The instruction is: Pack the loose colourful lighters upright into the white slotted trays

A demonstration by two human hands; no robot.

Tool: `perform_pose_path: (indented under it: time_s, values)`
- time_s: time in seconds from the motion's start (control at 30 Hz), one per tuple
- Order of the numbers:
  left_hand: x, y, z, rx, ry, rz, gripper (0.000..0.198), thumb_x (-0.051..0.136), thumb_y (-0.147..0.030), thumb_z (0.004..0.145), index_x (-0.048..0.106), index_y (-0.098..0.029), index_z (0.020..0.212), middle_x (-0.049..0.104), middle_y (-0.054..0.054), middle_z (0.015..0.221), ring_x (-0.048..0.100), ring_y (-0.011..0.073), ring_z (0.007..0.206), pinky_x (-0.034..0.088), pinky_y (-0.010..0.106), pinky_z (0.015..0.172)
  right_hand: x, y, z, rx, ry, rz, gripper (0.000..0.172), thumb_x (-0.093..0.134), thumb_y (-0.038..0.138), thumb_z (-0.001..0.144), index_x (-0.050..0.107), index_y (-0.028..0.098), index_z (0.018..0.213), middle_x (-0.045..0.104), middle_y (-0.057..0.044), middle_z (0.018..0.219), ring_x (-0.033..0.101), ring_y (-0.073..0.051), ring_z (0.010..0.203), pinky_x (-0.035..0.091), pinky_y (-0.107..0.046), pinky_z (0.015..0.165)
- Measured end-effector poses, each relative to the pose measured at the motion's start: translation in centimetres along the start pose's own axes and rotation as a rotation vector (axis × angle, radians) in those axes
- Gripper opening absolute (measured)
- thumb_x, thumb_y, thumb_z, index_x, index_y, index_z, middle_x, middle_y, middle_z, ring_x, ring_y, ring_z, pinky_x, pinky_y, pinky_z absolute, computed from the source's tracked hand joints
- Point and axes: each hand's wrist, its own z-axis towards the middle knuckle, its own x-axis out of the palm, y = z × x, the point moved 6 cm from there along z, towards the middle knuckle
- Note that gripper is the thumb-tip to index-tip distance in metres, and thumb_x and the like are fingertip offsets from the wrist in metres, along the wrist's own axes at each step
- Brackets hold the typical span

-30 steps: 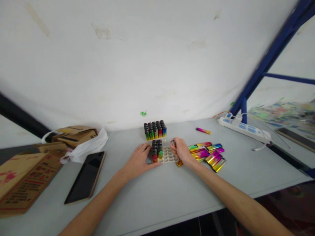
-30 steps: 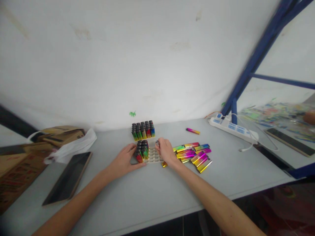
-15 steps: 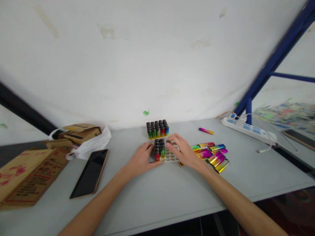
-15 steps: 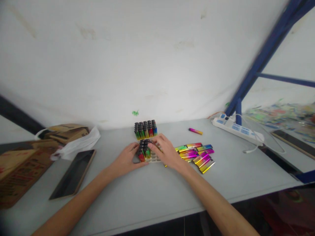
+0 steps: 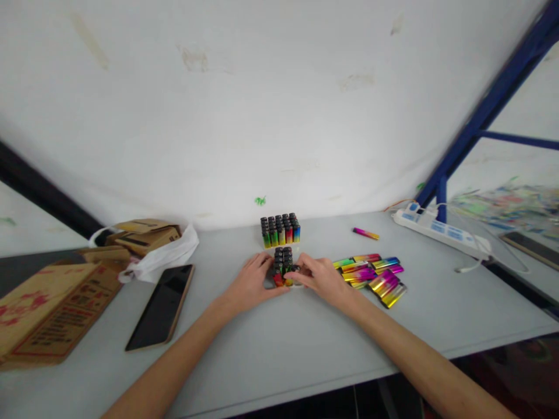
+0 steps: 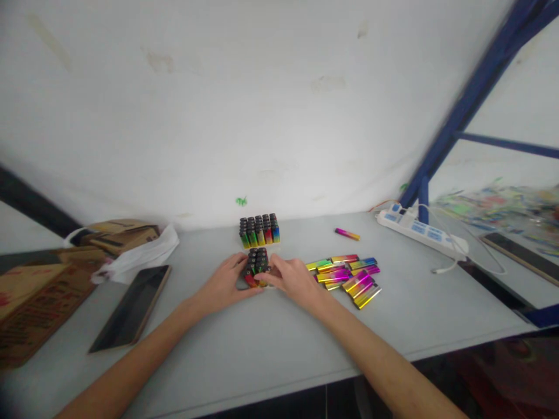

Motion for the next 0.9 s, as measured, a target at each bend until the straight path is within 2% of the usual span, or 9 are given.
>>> perform_pose_path:
  time_s: [0.23, 0.37, 0.5, 0.57, 0.63, 0.7, 0.77, 0.83, 0.9]
  values:
    - [0.2, 0.5, 0.0, 0.002, 0.008, 0.007, 0.056, 0.082, -0.063, 0.087, 0.070, -0.022, 0.124, 0.069, 0.012, 0.123, 0.067, 0.0352, 0.117, 0.056, 0.054, 0.108, -0.6, 1.3, 0.6, -0.137, 0.109, -0.231, 0.043, 0.076, 0.063, 0.096, 0.064, 0.024, 0.083, 0.063, 0.001, 0.062, 0.049, -0.016, 0.052, 0.020, -0.028, 0.058]
    - [0.3, 0.9, -0.1, 0.006, -0.011, 0.005, 0.060, 0.082, -0.066, 0.086, 0.069, -0.023, 0.126, 0.070, 0.013, 0.127, 0.067, 0.0357, 0.120, 0.055, 0.054, 0.110, -0.6, 1.1, 1.0, -0.066, 0.035, -0.357, 0.047, 0.078, 0.067, 0.093, 0.066, 0.023, 0.081, 0.064, 0.000, 0.060, 0.050, -0.015, 0.052, 0.015, -0.030, 0.058]
    - [0.3, 0.8, 0.0, 0.009, -0.005, 0.001, 0.059, 0.081, -0.065, 0.087, 0.070, -0.023, 0.127, 0.070, 0.013, 0.128, 0.067, 0.0353, 0.120, 0.056, 0.053, 0.110, -0.4, 1.4, 0.5, -0.060, 0.019, -0.367, 0.049, 0.077, 0.068, 0.094, 0.066, 0.023, 0.077, 0.069, -0.003, 0.065, 0.054, -0.016, 0.055, 0.018, -0.029, 0.059]
    - [0.2, 0.8, 0.0, 0.011, -0.018, -0.003, 0.061, 0.080, -0.068, 0.086, 0.071, -0.024, 0.127, 0.071, 0.013, 0.127, 0.068, 0.0355, 0.120, 0.057, 0.053, 0.109, -1.2, 1.5, 0.0, -0.078, 0.020, -0.337, 0.048, 0.076, 0.067, 0.095, 0.067, 0.023, 0.077, 0.073, -0.004, 0.069, 0.057, -0.017, 0.058, 0.023, -0.028, 0.060]
    - [0.1, 0.8, 0.0, 0.011, -0.035, -0.004, 0.063, 0.080, -0.070, 0.085, 0.072, -0.024, 0.128, 0.071, 0.013, 0.127, 0.068, 0.0358, 0.119, 0.056, 0.053, 0.111, -3.1, 0.9, -0.4, -0.060, -0.005, -0.348, 0.044, 0.074, 0.064, 0.098, 0.070, 0.023, 0.081, 0.075, -0.003, 0.072, 0.060, -0.018, 0.060, 0.028, -0.027, 0.061]
    - [0.1, 0.8, 0.0, 0.011, -0.043, -0.005, 0.065, 0.080, -0.072, 0.084, 0.072, -0.024, 0.128, 0.071, 0.013, 0.129, 0.068, 0.0365, 0.121, 0.056, 0.054, 0.112, -6.2, -0.6, -0.6, -0.009, -0.065, -0.419, 0.037, 0.069, 0.056, 0.104, 0.073, 0.023, 0.087, 0.076, -0.004, 0.074, 0.063, -0.019, 0.063, 0.034, -0.027, 0.064]
    - [0.1, 0.8, 0.1, 0.001, -0.038, -0.002, 0.067, 0.080, -0.072, 0.083, 0.073, -0.023, 0.127, 0.071, 0.015, 0.129, 0.068, 0.0377, 0.121, 0.056, 0.056, 0.113, -10.1, -3.0, -0.6, 0.054, -0.164, -0.511, 0.033, 0.061, 0.046, 0.109, 0.075, 0.022, 0.092, 0.078, -0.007, 0.080, 0.068, -0.021, 0.068, 0.041, -0.029, 0.068]
    - [0.2, 0.8, 0.1, -0.011, -0.023, -0.001, 0.068, 0.079, -0.074, 0.083, 0.073, -0.021, 0.126, 0.071, 0.016, 0.128, 0.068, 0.0384, 0.120, 0.056, 0.057, 0.112, -13.8, -6.1, -0.5, 0.126, -0.236, -0.594, 0.025, 0.059, 0.033, 0.109, 0.079, 0.019, 0.102, 0.082, -0.012, 0.096, 0.074, -0.025, 0.082, 0.050, -0.032, 0.078]
    - [0.3, 0.8, 0.1, -0.015, -0.017, -0.007, 0.068, 0.078, -0.075, 0.084, 0.074, -0.021, 0.125, 0.072, 0.016, 0.127, 0.069, 0.0388, 0.119, 0.056, 0.058, 0.112, -16.2, -9.2, -0.3, 0.201, -0.208, -0.691, 0.020, 0.064, 0.020, 0.102, 0.080, 0.013, 0.111, 0.082, -0.020, 0.114, 0.076, -0.030, 0.101, 0.054, -0.036, 0.092]
